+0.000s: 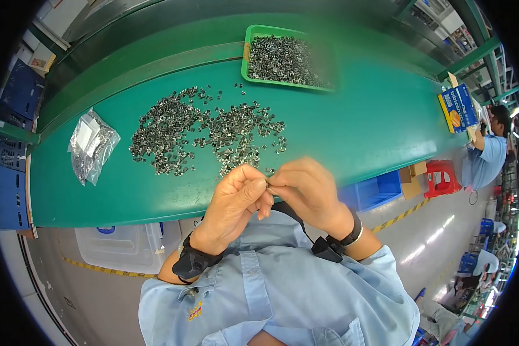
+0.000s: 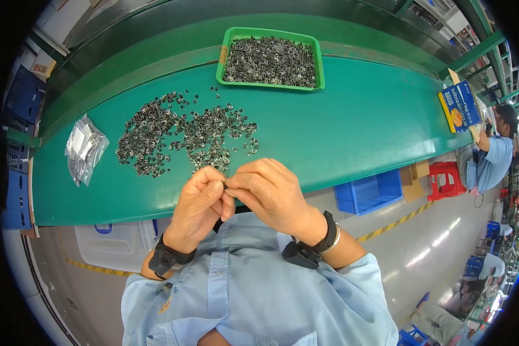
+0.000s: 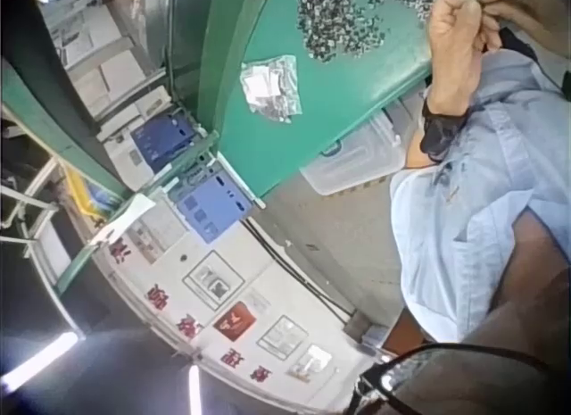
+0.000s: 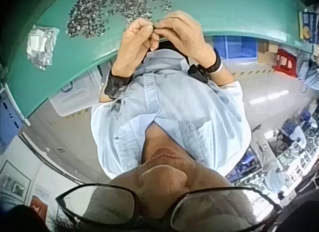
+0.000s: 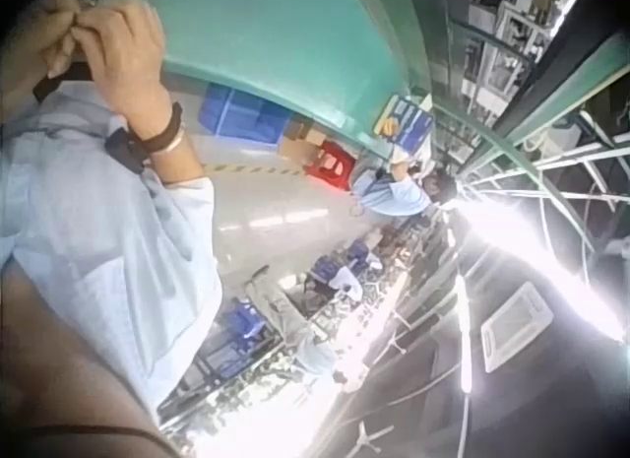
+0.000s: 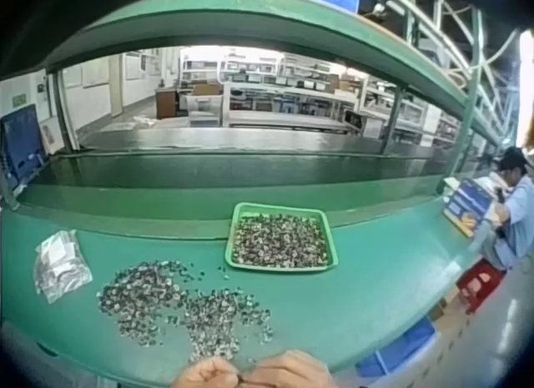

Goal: The person picks up a metal clip from the table, inspects it with both hands, and places it into a green tray. This process is repeated for several other clips.

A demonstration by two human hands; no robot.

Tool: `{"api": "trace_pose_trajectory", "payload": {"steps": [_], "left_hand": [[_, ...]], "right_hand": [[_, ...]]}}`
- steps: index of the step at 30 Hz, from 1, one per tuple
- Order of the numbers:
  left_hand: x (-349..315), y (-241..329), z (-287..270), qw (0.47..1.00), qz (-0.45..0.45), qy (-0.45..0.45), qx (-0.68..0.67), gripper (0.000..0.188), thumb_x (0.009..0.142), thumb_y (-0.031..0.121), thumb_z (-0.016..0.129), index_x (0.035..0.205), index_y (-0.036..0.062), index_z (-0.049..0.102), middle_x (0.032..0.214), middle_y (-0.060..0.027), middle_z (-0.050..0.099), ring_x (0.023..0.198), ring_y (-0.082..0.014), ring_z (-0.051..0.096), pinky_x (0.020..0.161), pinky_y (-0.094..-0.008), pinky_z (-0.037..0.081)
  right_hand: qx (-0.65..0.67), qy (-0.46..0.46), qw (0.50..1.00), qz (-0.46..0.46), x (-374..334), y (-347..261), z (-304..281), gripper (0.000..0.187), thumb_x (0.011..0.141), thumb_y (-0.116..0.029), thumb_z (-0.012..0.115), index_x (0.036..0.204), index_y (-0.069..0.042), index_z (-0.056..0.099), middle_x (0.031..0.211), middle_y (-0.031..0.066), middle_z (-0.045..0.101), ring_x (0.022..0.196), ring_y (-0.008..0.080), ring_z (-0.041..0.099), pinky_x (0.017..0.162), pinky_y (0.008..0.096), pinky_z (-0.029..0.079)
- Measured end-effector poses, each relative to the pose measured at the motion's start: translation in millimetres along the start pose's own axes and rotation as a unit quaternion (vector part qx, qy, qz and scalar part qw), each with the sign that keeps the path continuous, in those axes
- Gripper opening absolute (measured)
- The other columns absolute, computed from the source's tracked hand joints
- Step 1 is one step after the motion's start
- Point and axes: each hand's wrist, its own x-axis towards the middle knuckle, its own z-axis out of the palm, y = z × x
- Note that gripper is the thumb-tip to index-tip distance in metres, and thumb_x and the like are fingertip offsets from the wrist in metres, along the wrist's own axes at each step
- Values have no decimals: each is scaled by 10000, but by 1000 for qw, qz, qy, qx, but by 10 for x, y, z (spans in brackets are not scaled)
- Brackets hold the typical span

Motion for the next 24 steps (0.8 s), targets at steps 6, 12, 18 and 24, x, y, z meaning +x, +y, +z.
{"api": "trace_pose_trajectory", "payload": {"steps": [6,12,18,24], "left_hand": [[31,-81,-7,988,-23,-89,-127,155,919,200,559,893,60,500,719,-64,602,562,-143,546,503,-261,427],[59,-95,48,990,-28,-95,-104,181,913,235,567,876,81,478,670,-37,528,506,-139,473,456,-279,372],[53,-52,51,999,-26,-39,-18,129,930,179,539,898,59,504,710,-62,588,556,-151,530,509,-284,424],[-9,23,140,999,-24,-9,-29,136,935,191,531,922,57,515,731,-75,601,559,-158,536,519,-283,430]], "right_hand": [[86,13,996,31,-35,-11,12,219,702,-20,722,890,-45,612,812,65,601,720,217,596,584,310,476],[109,8,993,36,-57,31,-47,222,708,-4,719,895,-49,610,826,66,606,730,217,595,598,303,478],[31,-13,999,1,-78,74,-92,229,716,36,701,899,-57,600,842,68,611,743,214,586,608,299,468],[75,12,997,15,-110,75,-26,213,729,38,690,898,-56,599,834,69,612,745,210,582,620,303,462]]}}
